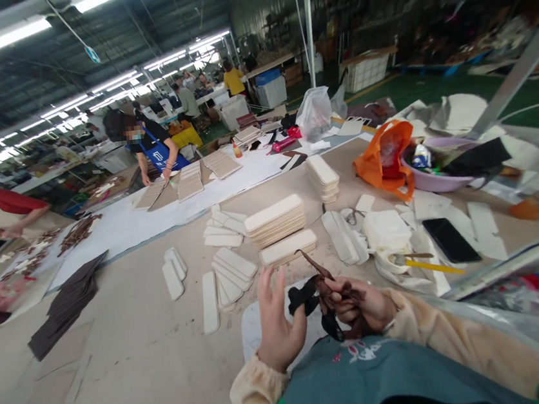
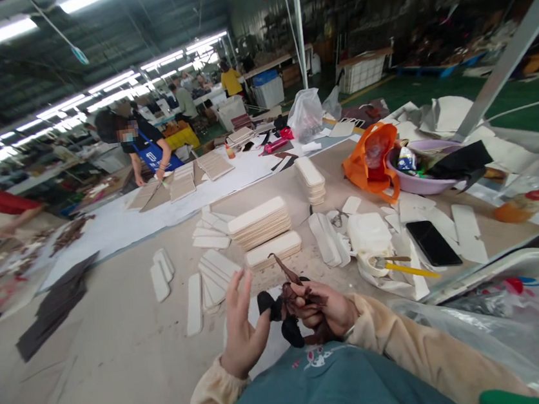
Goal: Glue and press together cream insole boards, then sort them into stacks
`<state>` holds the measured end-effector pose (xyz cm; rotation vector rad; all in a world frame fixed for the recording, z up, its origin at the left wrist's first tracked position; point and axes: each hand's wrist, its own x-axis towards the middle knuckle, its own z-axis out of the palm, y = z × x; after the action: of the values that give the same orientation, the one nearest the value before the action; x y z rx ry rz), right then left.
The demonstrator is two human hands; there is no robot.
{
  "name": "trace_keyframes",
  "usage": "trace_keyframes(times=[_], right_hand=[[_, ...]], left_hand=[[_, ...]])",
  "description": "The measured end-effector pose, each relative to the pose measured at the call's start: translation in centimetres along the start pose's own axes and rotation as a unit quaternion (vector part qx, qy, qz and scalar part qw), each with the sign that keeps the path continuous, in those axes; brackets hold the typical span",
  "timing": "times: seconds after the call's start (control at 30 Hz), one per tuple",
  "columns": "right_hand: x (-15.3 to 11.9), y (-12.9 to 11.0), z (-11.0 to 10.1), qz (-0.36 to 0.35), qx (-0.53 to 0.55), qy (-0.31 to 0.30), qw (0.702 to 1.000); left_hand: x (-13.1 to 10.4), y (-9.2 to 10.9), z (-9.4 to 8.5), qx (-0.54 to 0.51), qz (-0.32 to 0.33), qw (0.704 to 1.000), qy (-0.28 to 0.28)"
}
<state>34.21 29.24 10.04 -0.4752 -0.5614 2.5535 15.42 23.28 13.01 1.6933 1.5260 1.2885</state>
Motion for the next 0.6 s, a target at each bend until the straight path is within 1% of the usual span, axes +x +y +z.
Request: trace_keyframes(times=[0.03,0.07,0.1,0.13,0.17,0.2,0.27,0.33,0.4,0.43,0.47,0.53,0.57,0.6], right_hand=[[0.0,0.0,-0.1,0.009,0.002,-0.007,1.0],[-0.1,-0.1,-0.1,0.011,0.0,-0.013,1.0],[-0.1,-0.1,-0.2,0.01,-0.007,-0.018,1.0],[-0.2,-0.1,-0.2,0.005,-0.019,-0.021,1.0],[-0.3,-0.1,-0.2,-0.001,-0.033,-0.021,0.999],[-0.4,-0.2,-0.2,-0.008,-0.045,-0.018,0.999],[-0.6,-0.2,-0.3,-0.021,-0.062,0.003,0.998],[-0.6,-0.2,-0.4,-0.029,-0.081,0.034,0.996],[-0.5,-0.3,-0.7,-0.07,-0.123,0.1,0.985],[-0.5,-0.4,-0.8,-0.104,-0.149,0.144,0.973],[-0.6,-0.6,-1.0,-0.14,-0.176,0.191,0.955],[-1.0,-1.2,-1.0,-0.217,-0.232,0.27,0.909],[-1.4,-1.5,-0.8,-0.25,-0.272,0.287,0.884],[-1.7,-1.9,-0.5,-0.279,-0.326,0.286,0.857]], left_hand=[[0.1,0.4,0.0,-0.035,-0.008,0.998,-0.054],[0.3,0.9,0.2,-0.087,-0.04,0.989,-0.11],[0.4,1.2,0.4,-0.143,-0.085,0.974,-0.155],[0.5,1.4,0.7,-0.194,-0.129,0.956,-0.181],[0.6,1.5,1.0,-0.23,-0.163,0.94,-0.194],[0.6,1.5,1.4,-0.251,-0.182,0.929,-0.201],[0.5,1.0,2.2,-0.25,-0.195,0.925,-0.21],[0.2,0.2,2.9,-0.223,-0.221,0.928,-0.201],[0.0,-0.5,3.4,-0.185,-0.252,0.934,-0.172],[0.0,-0.7,3.5,-0.16,-0.255,0.941,-0.156],[0.1,-0.8,3.5,-0.132,-0.246,0.95,-0.142],[0.3,-0.7,3.2,-0.067,-0.191,0.972,-0.12],[0.4,-0.5,3.0,-0.03,-0.155,0.981,-0.113],[0.5,-0.4,2.9,0.003,-0.12,0.986,-0.113]])
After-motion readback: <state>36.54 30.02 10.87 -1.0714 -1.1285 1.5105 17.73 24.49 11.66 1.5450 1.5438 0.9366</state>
